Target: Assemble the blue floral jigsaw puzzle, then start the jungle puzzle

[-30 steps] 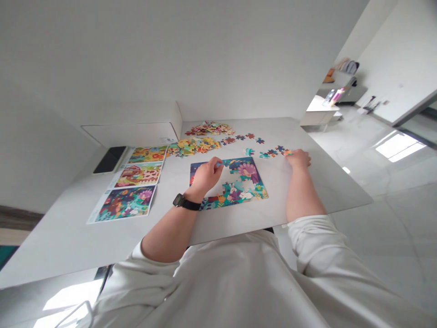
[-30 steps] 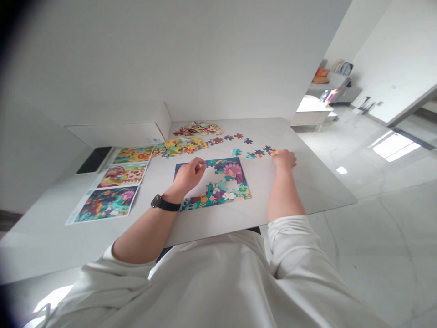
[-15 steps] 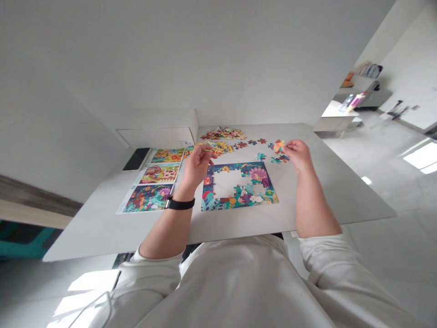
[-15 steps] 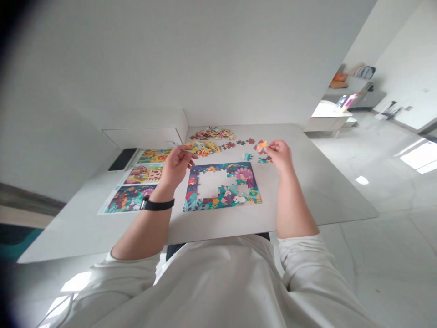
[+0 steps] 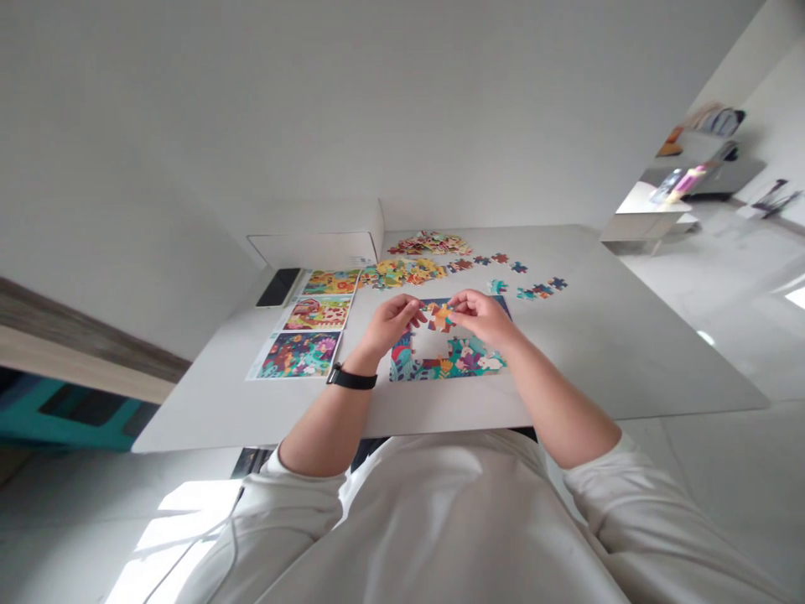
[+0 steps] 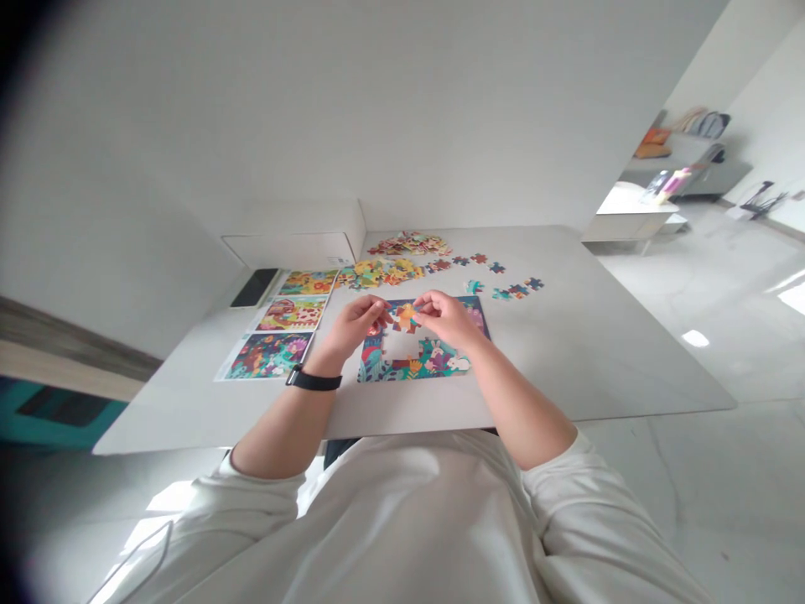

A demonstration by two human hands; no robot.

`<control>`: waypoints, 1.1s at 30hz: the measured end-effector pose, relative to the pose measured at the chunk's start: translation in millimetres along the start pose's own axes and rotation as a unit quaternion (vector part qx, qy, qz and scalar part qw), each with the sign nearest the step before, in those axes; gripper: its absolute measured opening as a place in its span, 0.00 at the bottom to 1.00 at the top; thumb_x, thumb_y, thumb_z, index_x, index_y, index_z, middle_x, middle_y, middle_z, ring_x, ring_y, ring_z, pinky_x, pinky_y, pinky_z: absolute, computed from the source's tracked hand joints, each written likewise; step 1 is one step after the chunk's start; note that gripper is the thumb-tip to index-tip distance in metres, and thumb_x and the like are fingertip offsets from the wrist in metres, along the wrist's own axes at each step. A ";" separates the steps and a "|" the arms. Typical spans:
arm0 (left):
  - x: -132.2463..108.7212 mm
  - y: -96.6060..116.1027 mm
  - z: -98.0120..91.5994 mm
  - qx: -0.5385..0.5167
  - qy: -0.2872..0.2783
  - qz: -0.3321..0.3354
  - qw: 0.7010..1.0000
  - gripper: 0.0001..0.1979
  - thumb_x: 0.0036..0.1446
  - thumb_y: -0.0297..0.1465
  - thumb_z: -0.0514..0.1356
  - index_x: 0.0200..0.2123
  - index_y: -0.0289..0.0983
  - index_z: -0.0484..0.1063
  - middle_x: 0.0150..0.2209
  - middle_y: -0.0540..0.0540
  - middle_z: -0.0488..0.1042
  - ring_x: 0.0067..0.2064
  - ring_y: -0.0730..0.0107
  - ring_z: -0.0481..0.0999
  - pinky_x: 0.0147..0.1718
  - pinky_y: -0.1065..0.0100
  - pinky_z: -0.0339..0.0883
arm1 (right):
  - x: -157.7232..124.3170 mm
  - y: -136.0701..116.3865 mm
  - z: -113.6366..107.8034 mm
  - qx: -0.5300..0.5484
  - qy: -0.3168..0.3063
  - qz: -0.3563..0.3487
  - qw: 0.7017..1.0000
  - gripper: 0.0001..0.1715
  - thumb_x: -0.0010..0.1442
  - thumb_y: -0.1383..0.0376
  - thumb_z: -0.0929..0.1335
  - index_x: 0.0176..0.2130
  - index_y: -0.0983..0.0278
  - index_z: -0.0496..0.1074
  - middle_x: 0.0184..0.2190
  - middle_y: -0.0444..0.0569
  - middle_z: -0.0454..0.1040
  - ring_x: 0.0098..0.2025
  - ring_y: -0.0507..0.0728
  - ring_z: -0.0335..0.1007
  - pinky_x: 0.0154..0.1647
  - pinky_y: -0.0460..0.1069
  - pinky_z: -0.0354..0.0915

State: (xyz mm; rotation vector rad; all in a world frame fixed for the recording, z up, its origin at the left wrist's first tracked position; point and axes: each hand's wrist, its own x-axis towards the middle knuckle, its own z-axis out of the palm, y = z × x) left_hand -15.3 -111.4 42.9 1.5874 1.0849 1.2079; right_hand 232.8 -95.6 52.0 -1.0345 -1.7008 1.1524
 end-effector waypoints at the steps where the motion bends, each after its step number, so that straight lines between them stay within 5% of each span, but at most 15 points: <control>1: -0.7 1.6 2.4 0.005 -0.007 -0.005 1.000 0.28 0.66 0.58 0.63 0.40 0.37 0.77 0.33 0.42 0.83 0.30 0.69 0.77 0.29 0.68 0.68 | 0.6 7.6 4.0 0.008 0.001 0.013 1.000 0.21 0.55 0.50 0.78 0.43 0.58 0.76 0.35 0.45 0.80 0.37 0.57 0.77 0.40 0.52 0.72; 9: -2.8 1.2 12.1 0.004 -0.084 -0.037 0.996 0.29 0.57 0.58 0.70 0.36 0.36 0.76 0.30 0.43 0.82 0.32 0.66 0.80 0.33 0.67 0.72 | -0.9 27.6 14.4 -0.002 -0.028 0.032 0.999 0.19 0.57 0.54 0.76 0.45 0.59 0.75 0.34 0.45 0.80 0.36 0.57 0.78 0.41 0.52 0.73; 23: -4.1 -1.7 9.5 0.048 -0.071 -0.044 0.995 0.28 0.61 0.58 0.66 0.33 0.37 0.75 0.31 0.42 0.83 0.33 0.66 0.80 0.35 0.65 0.73 | -3.4 27.8 15.9 -0.075 -0.026 0.032 0.996 0.15 0.64 0.51 0.73 0.42 0.59 0.77 0.35 0.47 0.82 0.37 0.58 0.78 0.42 0.51 0.72; 33: -5.5 -1.7 6.0 0.142 -0.088 -0.051 0.985 0.19 0.57 0.48 0.70 0.34 0.38 0.79 0.27 0.47 0.80 0.27 0.70 0.74 0.24 0.70 0.63 | -5.9 27.7 12.5 -0.147 -0.066 0.031 0.986 0.05 0.65 0.60 0.72 0.40 0.59 0.78 0.36 0.46 0.84 0.36 0.56 0.79 0.40 0.49 0.69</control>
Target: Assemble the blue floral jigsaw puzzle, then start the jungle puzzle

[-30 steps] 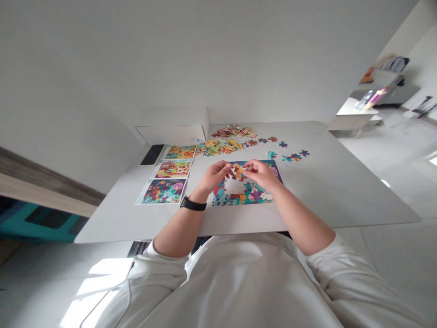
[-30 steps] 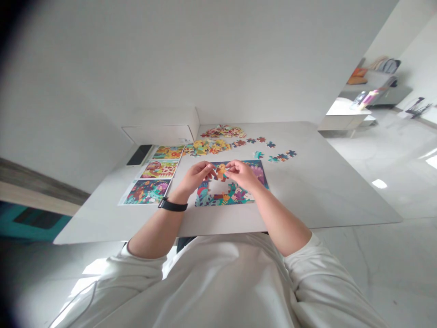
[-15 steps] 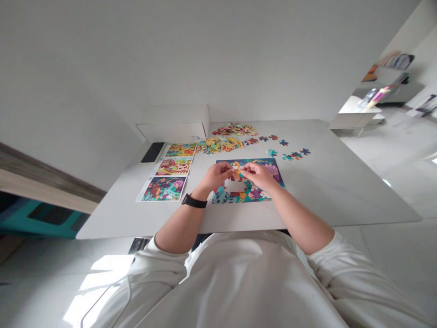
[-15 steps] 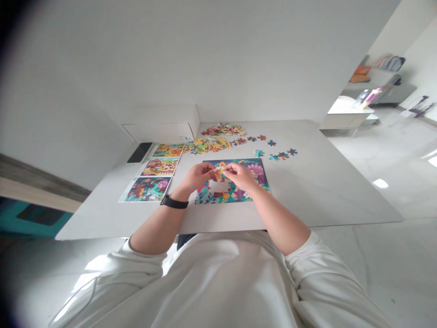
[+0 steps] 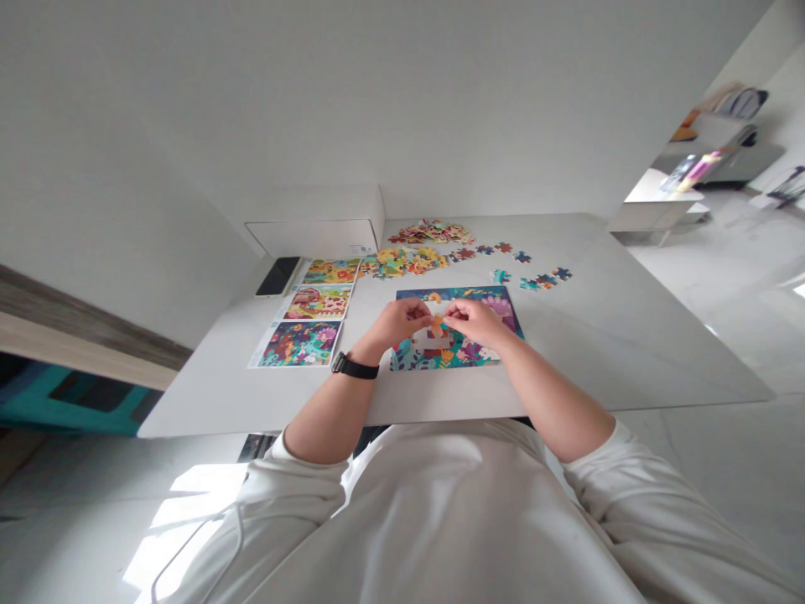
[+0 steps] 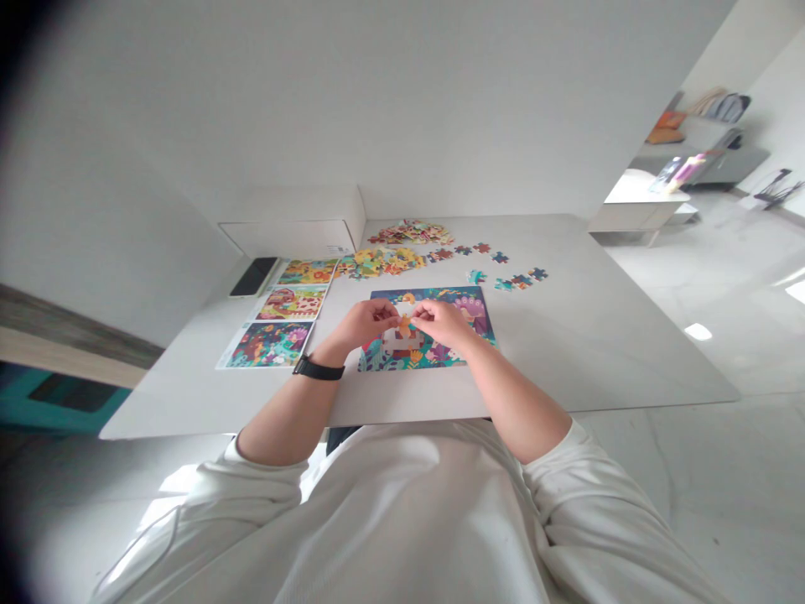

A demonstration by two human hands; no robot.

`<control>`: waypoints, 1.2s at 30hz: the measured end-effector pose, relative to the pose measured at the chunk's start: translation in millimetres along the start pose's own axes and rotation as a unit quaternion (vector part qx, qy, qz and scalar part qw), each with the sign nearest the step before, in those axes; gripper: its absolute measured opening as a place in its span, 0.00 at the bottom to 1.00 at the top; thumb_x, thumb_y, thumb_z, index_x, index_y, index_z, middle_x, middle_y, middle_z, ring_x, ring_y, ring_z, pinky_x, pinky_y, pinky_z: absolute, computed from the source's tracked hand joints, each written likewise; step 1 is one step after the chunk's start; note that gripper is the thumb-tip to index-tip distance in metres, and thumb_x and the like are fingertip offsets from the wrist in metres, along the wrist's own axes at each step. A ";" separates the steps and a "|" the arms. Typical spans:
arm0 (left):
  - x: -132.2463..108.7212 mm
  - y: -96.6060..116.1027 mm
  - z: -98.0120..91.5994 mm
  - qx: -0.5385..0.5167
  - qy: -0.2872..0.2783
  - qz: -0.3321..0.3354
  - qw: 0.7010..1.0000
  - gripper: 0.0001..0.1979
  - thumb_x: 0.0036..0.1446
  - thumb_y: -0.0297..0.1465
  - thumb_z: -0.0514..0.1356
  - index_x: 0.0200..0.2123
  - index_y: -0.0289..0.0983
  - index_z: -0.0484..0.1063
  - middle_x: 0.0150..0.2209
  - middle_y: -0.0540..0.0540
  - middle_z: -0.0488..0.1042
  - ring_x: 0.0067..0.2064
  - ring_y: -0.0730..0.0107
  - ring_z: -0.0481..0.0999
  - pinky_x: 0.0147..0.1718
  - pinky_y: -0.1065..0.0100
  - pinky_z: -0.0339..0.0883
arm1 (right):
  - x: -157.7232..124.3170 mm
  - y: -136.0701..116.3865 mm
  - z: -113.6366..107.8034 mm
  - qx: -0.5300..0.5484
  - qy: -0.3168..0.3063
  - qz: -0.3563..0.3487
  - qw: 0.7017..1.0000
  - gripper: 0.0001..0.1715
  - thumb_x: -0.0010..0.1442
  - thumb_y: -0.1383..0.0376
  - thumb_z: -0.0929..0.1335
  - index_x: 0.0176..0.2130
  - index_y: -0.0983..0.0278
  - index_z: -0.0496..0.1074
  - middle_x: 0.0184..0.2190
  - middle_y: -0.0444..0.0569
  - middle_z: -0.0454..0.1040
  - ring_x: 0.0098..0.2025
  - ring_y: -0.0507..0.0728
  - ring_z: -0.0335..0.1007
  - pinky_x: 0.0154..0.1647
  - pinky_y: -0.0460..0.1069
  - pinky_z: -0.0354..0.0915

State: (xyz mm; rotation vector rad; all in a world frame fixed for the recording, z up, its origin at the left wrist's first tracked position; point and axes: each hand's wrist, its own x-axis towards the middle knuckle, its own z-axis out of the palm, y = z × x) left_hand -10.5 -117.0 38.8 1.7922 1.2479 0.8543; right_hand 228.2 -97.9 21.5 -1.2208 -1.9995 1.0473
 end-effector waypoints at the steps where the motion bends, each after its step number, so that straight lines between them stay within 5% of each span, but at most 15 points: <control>1: 0.0 -0.6 0.0 0.008 -0.007 -0.002 1.000 0.18 0.57 0.47 0.70 0.33 0.38 0.79 0.27 0.48 0.80 0.26 0.70 0.73 0.24 0.70 0.62 | -0.6 -0.8 -0.1 -0.010 -0.006 0.004 1.000 0.04 0.65 0.61 0.73 0.40 0.59 0.78 0.35 0.46 0.84 0.36 0.56 0.79 0.39 0.49 0.69; 14: 3.1 -10.5 4.4 0.086 -0.062 0.013 0.994 0.11 0.57 0.41 0.68 0.30 0.39 0.79 0.27 0.48 0.80 0.29 0.67 0.76 0.29 0.68 0.66 | -0.2 11.4 3.9 -0.075 -0.057 0.007 0.996 0.10 0.58 0.64 0.78 0.37 0.60 0.75 0.29 0.42 0.80 0.32 0.55 0.77 0.34 0.48 0.65; 36: 2.9 -15.2 8.4 0.207 -0.053 0.035 0.976 0.07 0.60 0.35 0.66 0.40 0.41 0.82 0.31 0.47 0.81 0.31 0.63 0.76 0.32 0.65 0.61 | -1.5 0.3 3.4 -0.238 -0.045 0.003 0.970 0.09 0.60 0.63 0.80 0.42 0.58 0.83 0.34 0.47 0.84 0.38 0.59 0.78 0.37 0.50 0.63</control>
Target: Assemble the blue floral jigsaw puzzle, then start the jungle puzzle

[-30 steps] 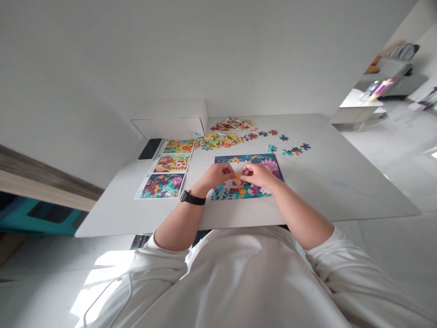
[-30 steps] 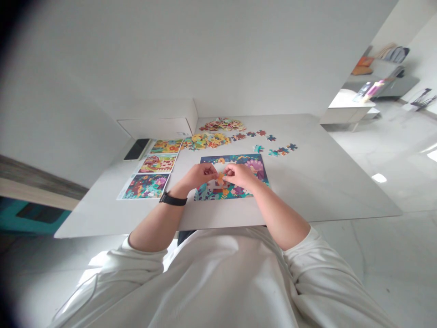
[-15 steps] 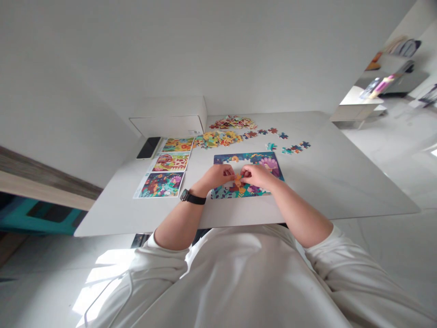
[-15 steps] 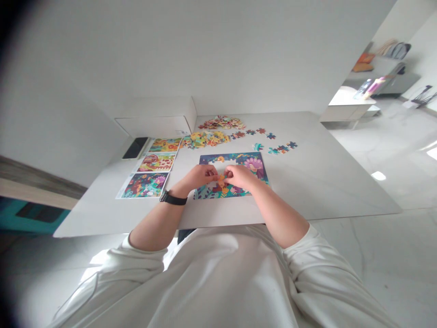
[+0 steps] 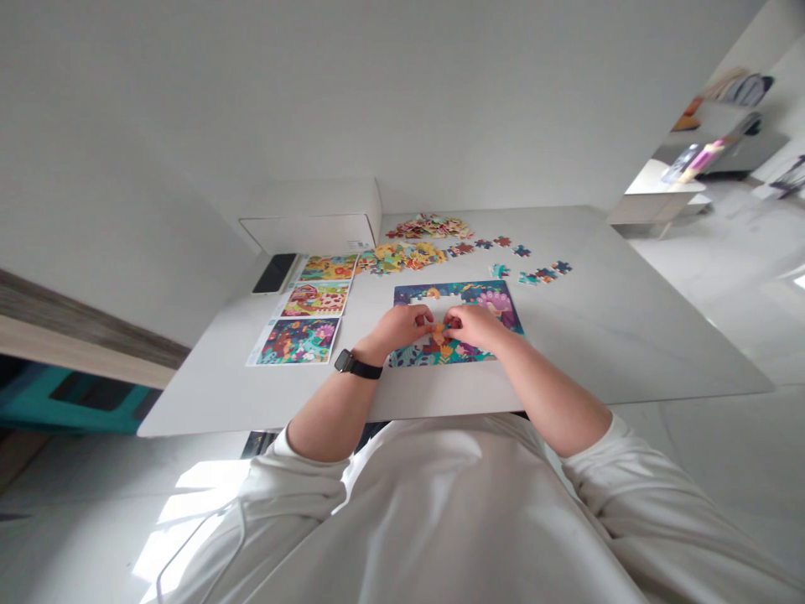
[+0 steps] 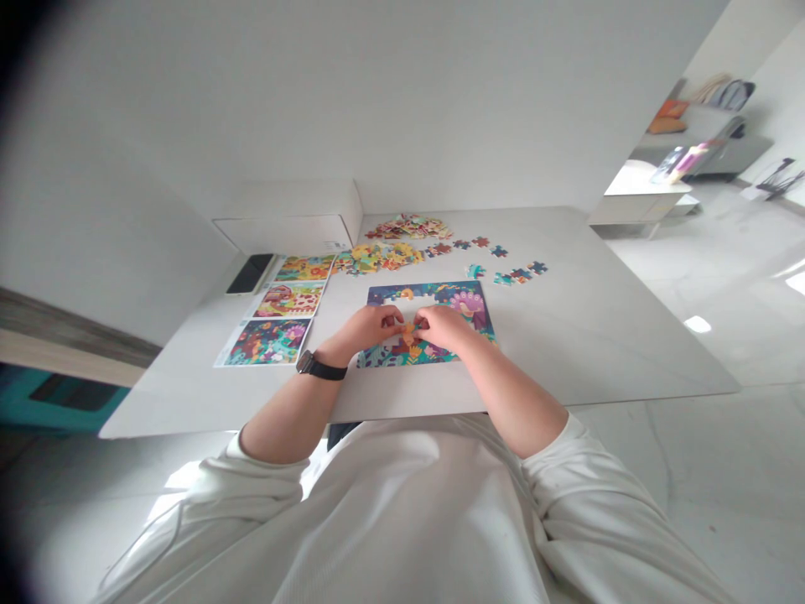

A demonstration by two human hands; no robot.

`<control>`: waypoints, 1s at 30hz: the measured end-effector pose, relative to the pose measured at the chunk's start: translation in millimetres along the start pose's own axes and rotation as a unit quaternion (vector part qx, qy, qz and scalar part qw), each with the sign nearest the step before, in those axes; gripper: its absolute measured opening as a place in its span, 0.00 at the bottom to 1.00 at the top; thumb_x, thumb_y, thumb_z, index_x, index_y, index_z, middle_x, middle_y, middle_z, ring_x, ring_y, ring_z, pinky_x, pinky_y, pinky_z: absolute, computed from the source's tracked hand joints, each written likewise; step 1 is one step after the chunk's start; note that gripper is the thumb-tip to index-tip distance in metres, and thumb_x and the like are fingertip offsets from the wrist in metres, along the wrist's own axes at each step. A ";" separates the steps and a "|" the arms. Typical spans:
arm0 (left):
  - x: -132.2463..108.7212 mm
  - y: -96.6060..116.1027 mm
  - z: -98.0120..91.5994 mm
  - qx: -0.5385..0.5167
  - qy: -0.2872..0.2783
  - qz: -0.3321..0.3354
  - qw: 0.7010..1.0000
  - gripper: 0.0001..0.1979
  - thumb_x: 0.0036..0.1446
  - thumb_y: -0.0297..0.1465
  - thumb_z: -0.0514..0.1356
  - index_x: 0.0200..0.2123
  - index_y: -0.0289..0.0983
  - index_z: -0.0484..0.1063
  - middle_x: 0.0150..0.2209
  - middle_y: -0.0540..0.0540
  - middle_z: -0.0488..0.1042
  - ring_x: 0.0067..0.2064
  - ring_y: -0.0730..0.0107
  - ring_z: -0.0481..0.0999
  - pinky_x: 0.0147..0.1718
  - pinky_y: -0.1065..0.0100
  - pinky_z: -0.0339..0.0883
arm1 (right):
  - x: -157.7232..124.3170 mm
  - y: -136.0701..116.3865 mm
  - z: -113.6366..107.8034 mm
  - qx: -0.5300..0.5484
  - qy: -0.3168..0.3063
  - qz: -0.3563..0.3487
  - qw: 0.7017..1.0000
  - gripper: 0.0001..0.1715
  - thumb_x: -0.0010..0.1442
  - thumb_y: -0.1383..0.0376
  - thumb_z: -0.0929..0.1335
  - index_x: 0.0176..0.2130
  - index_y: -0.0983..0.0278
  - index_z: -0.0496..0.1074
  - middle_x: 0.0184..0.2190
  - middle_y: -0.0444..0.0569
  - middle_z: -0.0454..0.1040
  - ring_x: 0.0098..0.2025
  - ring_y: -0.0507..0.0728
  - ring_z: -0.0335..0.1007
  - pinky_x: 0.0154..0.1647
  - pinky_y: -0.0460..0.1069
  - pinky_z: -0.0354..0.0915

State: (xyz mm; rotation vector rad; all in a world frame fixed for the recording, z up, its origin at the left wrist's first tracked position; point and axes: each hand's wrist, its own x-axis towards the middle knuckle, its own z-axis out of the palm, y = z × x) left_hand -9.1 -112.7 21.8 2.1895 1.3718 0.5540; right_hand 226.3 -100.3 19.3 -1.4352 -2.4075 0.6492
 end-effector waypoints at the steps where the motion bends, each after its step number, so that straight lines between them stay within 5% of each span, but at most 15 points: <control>1: -0.4 1.0 -0.2 0.001 0.006 0.005 1.000 0.08 0.60 0.36 0.67 0.42 0.41 0.82 0.32 0.47 0.81 0.31 0.63 0.76 0.32 0.65 0.61 | 0.0 0.1 0.1 -0.004 0.001 -0.002 1.000 0.09 0.60 0.63 0.80 0.42 0.58 0.83 0.35 0.47 0.84 0.38 0.59 0.79 0.37 0.50 0.63; 8: -3.7 12.6 -3.1 0.009 -0.023 0.057 0.998 0.15 0.56 0.39 0.73 0.44 0.40 0.81 0.36 0.46 0.81 0.34 0.62 0.77 0.35 0.65 0.63 | -0.8 -1.3 -1.9 -0.017 -0.008 0.003 1.000 0.16 0.59 0.63 0.81 0.47 0.58 0.81 0.36 0.48 0.84 0.40 0.60 0.79 0.36 0.50 0.62; 15: -4.5 10.8 -2.3 0.022 -0.043 0.058 0.997 0.15 0.61 0.42 0.69 0.44 0.39 0.81 0.37 0.46 0.81 0.36 0.63 0.77 0.37 0.66 0.65 | -0.9 3.0 -8.1 -0.005 0.022 0.052 0.998 0.09 0.68 0.59 0.75 0.47 0.59 0.80 0.37 0.45 0.84 0.37 0.56 0.78 0.36 0.49 0.61; 30: -0.4 8.2 3.4 0.028 -0.072 0.043 0.996 0.10 0.63 0.38 0.63 0.42 0.40 0.81 0.36 0.46 0.83 0.34 0.62 0.78 0.33 0.66 0.64 | -0.8 -3.0 -9.1 -0.048 -0.037 0.052 0.997 0.11 0.65 0.59 0.78 0.47 0.58 0.81 0.38 0.47 0.84 0.39 0.57 0.78 0.37 0.49 0.60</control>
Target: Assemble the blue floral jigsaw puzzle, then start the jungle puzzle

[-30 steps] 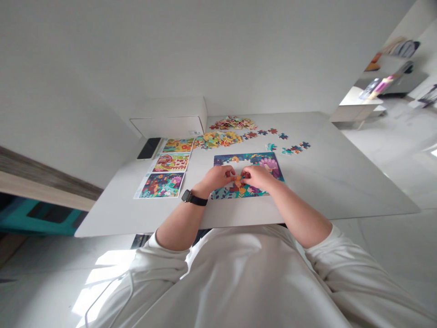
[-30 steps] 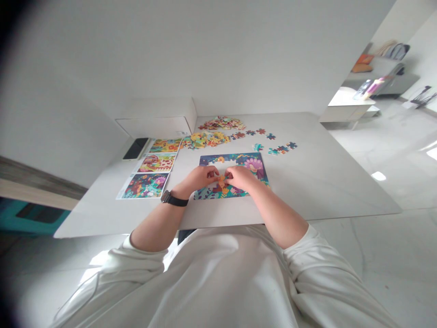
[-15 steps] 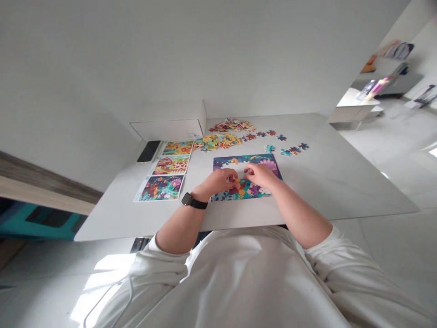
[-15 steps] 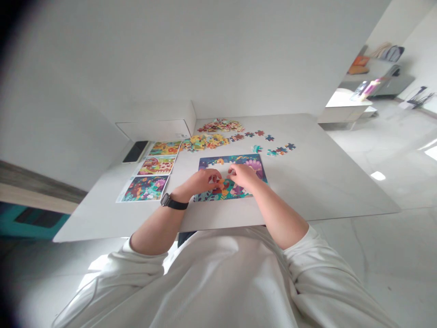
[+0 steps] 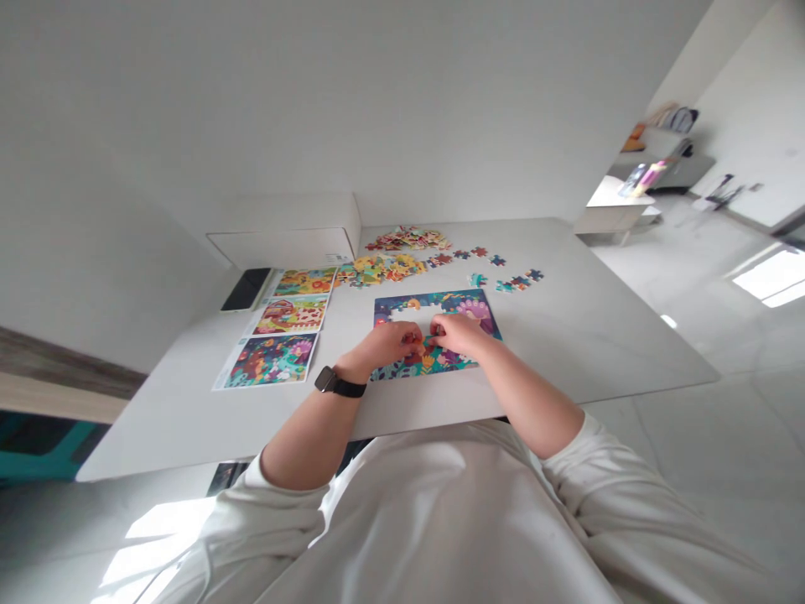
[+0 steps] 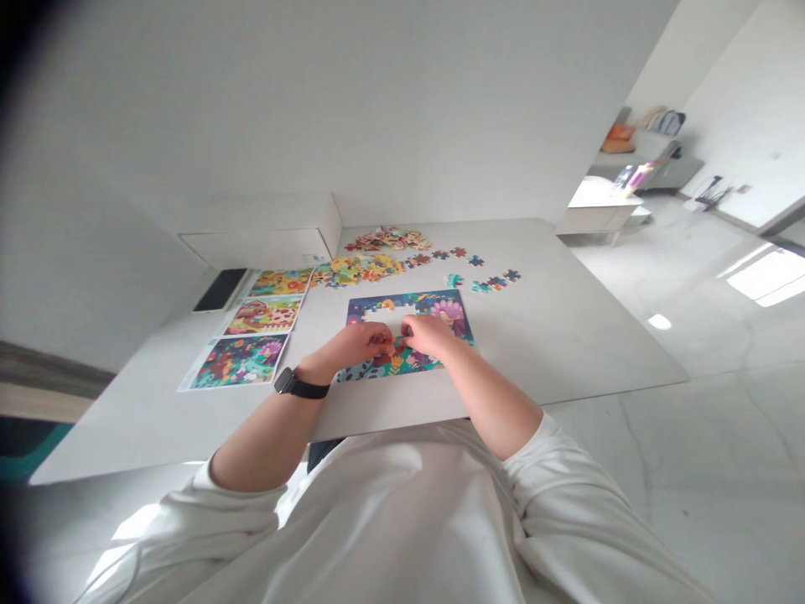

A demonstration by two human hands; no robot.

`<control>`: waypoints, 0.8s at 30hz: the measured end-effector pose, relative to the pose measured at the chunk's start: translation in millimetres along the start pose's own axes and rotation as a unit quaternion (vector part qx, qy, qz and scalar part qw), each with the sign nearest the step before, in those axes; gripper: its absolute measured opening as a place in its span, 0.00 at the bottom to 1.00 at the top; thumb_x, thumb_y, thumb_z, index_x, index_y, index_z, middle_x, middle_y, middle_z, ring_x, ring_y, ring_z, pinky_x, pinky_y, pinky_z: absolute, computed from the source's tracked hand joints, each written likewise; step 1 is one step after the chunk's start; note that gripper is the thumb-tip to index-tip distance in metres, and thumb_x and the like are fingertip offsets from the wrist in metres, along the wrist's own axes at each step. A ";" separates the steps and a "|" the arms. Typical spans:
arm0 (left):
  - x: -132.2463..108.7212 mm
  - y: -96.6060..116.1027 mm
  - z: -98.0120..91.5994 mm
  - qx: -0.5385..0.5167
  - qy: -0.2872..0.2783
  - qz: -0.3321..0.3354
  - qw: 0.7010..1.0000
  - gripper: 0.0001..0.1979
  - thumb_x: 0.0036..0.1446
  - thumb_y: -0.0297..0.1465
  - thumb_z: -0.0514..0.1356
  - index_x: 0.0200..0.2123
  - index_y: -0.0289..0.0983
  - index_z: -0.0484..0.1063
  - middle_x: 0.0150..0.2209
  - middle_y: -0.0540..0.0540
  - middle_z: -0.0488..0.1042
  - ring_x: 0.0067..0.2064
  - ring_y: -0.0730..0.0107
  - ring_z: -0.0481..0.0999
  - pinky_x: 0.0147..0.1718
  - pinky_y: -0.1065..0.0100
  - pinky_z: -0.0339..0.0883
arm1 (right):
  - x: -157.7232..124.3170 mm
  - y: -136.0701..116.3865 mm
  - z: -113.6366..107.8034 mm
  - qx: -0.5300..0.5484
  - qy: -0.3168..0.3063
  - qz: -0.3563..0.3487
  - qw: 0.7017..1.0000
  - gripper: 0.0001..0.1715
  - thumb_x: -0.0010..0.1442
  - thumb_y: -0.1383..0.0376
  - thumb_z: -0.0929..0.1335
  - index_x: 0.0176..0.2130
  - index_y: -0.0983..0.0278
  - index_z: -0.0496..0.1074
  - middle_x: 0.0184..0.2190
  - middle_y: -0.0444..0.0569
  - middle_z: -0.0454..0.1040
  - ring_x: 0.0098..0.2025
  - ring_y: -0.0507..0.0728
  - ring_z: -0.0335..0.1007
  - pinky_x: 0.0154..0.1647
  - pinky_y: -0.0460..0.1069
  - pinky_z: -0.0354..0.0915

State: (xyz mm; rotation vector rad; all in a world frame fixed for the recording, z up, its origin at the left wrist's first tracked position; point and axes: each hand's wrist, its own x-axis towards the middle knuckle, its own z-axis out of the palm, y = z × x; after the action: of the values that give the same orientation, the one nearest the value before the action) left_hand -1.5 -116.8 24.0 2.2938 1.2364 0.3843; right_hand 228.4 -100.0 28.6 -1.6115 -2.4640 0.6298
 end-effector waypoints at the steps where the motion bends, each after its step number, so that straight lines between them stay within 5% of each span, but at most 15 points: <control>1: 1.2 -0.9 1.5 0.003 0.003 -0.004 1.000 0.09 0.63 0.37 0.63 0.41 0.41 0.81 0.35 0.46 0.83 0.34 0.62 0.78 0.33 0.66 0.64 | -0.3 -0.3 -0.7 -0.002 0.000 -0.002 1.000 0.11 0.66 0.59 0.77 0.48 0.58 0.81 0.39 0.47 0.85 0.40 0.57 0.79 0.38 0.49 0.61; 9: 6.2 -4.2 8.7 0.014 0.045 0.002 0.999 0.08 0.64 0.34 0.59 0.37 0.42 0.79 0.34 0.46 0.82 0.34 0.61 0.78 0.33 0.65 0.63 | -1.8 2.2 -6.6 0.019 -0.004 -0.024 1.000 0.19 0.67 0.54 0.77 0.55 0.55 0.81 0.38 0.48 0.85 0.38 0.58 0.79 0.35 0.49 0.62; 15: 2.5 2.1 -1.9 -0.019 0.133 -0.020 0.991 0.12 0.68 0.39 0.54 0.34 0.42 0.73 0.30 0.47 0.79 0.32 0.62 0.76 0.33 0.66 0.61 | -0.5 10.5 -18.1 0.129 0.026 -0.001 0.991 0.20 0.65 0.54 0.77 0.55 0.53 0.81 0.37 0.45 0.84 0.35 0.57 0.79 0.35 0.49 0.65; 20: -1.7 8.8 -10.9 -0.049 0.169 -0.063 0.982 0.23 0.71 0.47 0.50 0.27 0.42 0.63 0.21 0.51 0.67 0.24 0.67 0.68 0.28 0.67 0.57 | 1.1 35.8 -40.9 0.208 0.157 -0.003 0.965 0.10 0.66 0.59 0.74 0.48 0.57 0.81 0.39 0.47 0.84 0.38 0.57 0.79 0.43 0.51 0.70; 24: -2.2 9.8 -13.2 -0.061 0.223 -0.079 0.970 0.25 0.71 0.50 0.50 0.24 0.42 0.61 0.19 0.50 0.65 0.24 0.68 0.66 0.27 0.67 0.56 | 1.2 75.1 -85.5 0.205 0.286 0.024 0.936 0.13 0.64 0.59 0.74 0.48 0.60 0.79 0.41 0.47 0.85 0.38 0.55 0.77 0.46 0.50 0.72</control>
State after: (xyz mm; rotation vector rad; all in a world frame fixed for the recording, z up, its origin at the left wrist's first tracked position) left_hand -2.1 -119.2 40.4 2.0483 1.5472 0.9286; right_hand 319.5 -50.1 74.9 -1.4321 -1.7452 0.5368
